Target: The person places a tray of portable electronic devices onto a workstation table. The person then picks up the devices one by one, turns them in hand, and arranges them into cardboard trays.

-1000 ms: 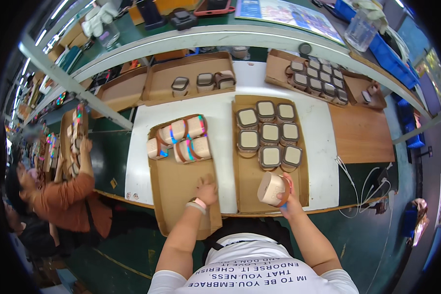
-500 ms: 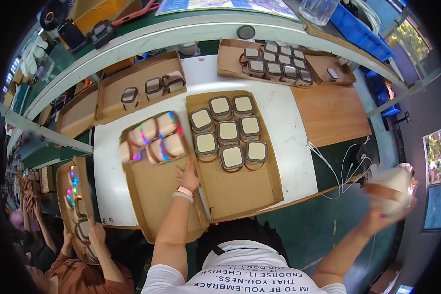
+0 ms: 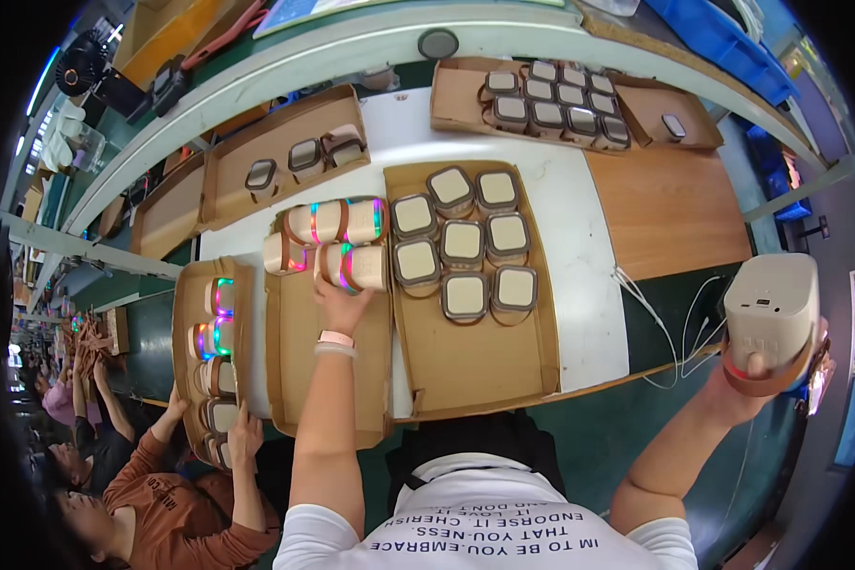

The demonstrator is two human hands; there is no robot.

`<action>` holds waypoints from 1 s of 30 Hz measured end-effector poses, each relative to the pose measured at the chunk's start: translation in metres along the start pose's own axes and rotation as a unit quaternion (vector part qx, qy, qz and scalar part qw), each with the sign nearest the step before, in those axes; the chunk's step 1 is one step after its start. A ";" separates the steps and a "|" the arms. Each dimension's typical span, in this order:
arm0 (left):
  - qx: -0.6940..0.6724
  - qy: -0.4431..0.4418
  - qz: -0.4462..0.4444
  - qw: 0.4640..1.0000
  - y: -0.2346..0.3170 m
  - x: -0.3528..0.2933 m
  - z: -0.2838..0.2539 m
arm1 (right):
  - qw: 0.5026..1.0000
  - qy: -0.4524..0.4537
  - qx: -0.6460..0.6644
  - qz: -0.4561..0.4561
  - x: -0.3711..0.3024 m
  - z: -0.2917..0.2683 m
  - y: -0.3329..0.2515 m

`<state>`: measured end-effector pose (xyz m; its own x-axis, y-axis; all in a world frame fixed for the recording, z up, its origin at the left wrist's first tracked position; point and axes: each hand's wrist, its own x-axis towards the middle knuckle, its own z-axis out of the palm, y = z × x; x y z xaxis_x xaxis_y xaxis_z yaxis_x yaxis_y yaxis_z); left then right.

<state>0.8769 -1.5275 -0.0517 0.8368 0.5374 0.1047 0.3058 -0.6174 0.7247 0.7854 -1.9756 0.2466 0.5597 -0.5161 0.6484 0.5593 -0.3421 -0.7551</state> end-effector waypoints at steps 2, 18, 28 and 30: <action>0.033 -0.043 -0.012 0.998 0.007 0.017 -0.010 | 0.994 0.009 0.075 0.075 -0.004 0.001 0.021; -0.552 0.030 -0.243 0.797 0.038 -0.082 -0.127 | 0.468 -0.667 0.080 0.574 -0.196 0.074 0.104; -0.798 -0.059 -0.352 0.486 0.099 -0.158 -0.194 | 0.489 -0.836 -0.142 -0.207 -0.218 0.236 0.135; -0.795 -0.054 -0.359 0.486 0.105 -0.160 -0.202 | 0.502 -0.823 -0.200 -0.172 -0.213 0.244 0.139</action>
<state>0.6833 -1.5629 0.1453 0.8183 0.2001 -0.5388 -0.1292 0.9775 0.1669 0.8933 -1.7216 0.0275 0.4031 0.8644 -0.3004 0.8131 -0.4890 -0.3159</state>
